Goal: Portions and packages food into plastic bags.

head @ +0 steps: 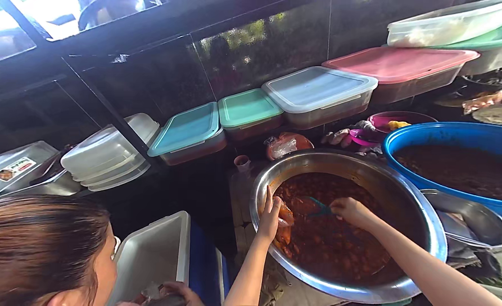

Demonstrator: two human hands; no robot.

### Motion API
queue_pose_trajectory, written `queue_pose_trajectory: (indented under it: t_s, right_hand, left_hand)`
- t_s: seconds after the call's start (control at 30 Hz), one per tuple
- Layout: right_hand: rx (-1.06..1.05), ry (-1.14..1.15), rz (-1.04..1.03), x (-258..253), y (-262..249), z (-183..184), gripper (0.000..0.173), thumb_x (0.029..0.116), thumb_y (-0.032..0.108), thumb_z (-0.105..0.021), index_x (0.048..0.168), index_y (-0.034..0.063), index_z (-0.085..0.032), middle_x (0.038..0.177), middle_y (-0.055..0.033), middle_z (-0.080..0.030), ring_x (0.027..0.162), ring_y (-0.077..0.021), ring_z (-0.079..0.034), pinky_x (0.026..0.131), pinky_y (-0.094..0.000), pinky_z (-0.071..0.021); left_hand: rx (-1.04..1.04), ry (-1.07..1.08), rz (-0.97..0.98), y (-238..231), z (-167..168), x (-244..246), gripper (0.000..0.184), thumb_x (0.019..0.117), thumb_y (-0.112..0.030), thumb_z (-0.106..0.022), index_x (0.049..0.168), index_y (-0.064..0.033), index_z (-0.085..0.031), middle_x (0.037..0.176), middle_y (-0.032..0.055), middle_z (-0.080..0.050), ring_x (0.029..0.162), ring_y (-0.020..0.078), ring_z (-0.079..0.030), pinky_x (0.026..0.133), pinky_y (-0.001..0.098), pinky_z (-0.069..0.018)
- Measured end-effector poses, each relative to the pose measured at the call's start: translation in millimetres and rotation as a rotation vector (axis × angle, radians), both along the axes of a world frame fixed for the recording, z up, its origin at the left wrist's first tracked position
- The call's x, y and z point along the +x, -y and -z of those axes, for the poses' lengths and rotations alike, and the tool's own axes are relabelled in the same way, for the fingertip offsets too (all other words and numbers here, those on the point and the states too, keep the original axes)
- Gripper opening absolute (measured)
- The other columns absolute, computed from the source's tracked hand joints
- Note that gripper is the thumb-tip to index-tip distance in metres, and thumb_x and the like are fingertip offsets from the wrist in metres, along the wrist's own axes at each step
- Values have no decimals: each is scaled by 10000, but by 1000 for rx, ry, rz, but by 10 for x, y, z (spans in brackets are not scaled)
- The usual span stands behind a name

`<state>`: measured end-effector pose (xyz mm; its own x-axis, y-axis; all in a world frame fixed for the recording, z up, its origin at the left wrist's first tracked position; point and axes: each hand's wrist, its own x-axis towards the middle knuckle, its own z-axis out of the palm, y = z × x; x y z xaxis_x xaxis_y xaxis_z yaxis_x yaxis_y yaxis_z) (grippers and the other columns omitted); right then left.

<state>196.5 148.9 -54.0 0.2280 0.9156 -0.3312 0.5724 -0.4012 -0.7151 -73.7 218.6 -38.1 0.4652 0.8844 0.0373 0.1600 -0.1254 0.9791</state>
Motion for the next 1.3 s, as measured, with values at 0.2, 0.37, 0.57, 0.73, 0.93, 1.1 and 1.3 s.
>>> queue_pose_trajectory:
  t_s: [0.2,0.37,0.57,0.73,0.93,1.1,1.3]
  right_hand:
    - [4,254,-24,-242,-168,-668,217,1011,226,-606,1157,134,-737,1031,-137,-736,984,-336,-684,876,-614,-502]
    - [79,622,-143,-625,-53,-910,243,991,190,-610,1202,142,-720,1130,-107,-736,1135,-312,-653,1019,-556,-430]
    - [377,819,-124,-750,84,-959,184,965,135,-675,1135,102,-736,1012,-125,-736,1004,-331,-683,888,-529,-488]
    - [-68,543,-67,-458,-39,-607,304,1006,202,-583,1281,110,-672,1213,-183,-704,1180,-403,-638,991,-645,-454]
    - [-427,583,-191,-498,104,420,384,986,138,-550,1339,-2,-602,1364,-251,-619,1320,-439,-546,1075,-678,-362]
    - [-305,13,-69,-112,68,943,328,1031,125,-562,1308,-44,-612,1186,-237,-660,1042,-317,-644,938,-491,-490]
    - [-29,86,-24,-105,-15,-22,340,1060,189,-513,1352,47,-615,1204,-213,-678,1098,-364,-658,984,-580,-486]
  left_hand:
    - [-298,209,-167,37,72,251,630,1069,-597,-192,1631,-410,23,1633,204,-268,947,311,-706,761,448,-601]
    - [-334,326,-233,84,84,328,672,1041,-657,-196,1629,-411,17,1633,214,-262,955,338,-707,748,468,-607]
    - [-384,378,-311,59,64,287,685,1022,-695,-184,1630,-388,-102,1495,215,-458,889,311,-700,725,448,-595]
    - [-277,444,-263,-62,219,177,670,1041,-645,-292,1637,-380,-140,1604,102,-386,1280,300,-573,967,505,-531]
    - [-284,133,-200,-67,20,119,621,1069,-324,-524,1625,-281,-252,1251,219,-634,810,283,-678,683,420,-568]
    - [-222,20,-169,-4,51,118,691,1073,-370,-506,1650,-297,-135,1390,211,-574,1026,333,-673,780,476,-577]
    - [-143,179,-226,78,153,218,658,1092,-433,-344,1660,-272,-53,1711,100,-124,1452,325,-403,1031,551,-487]
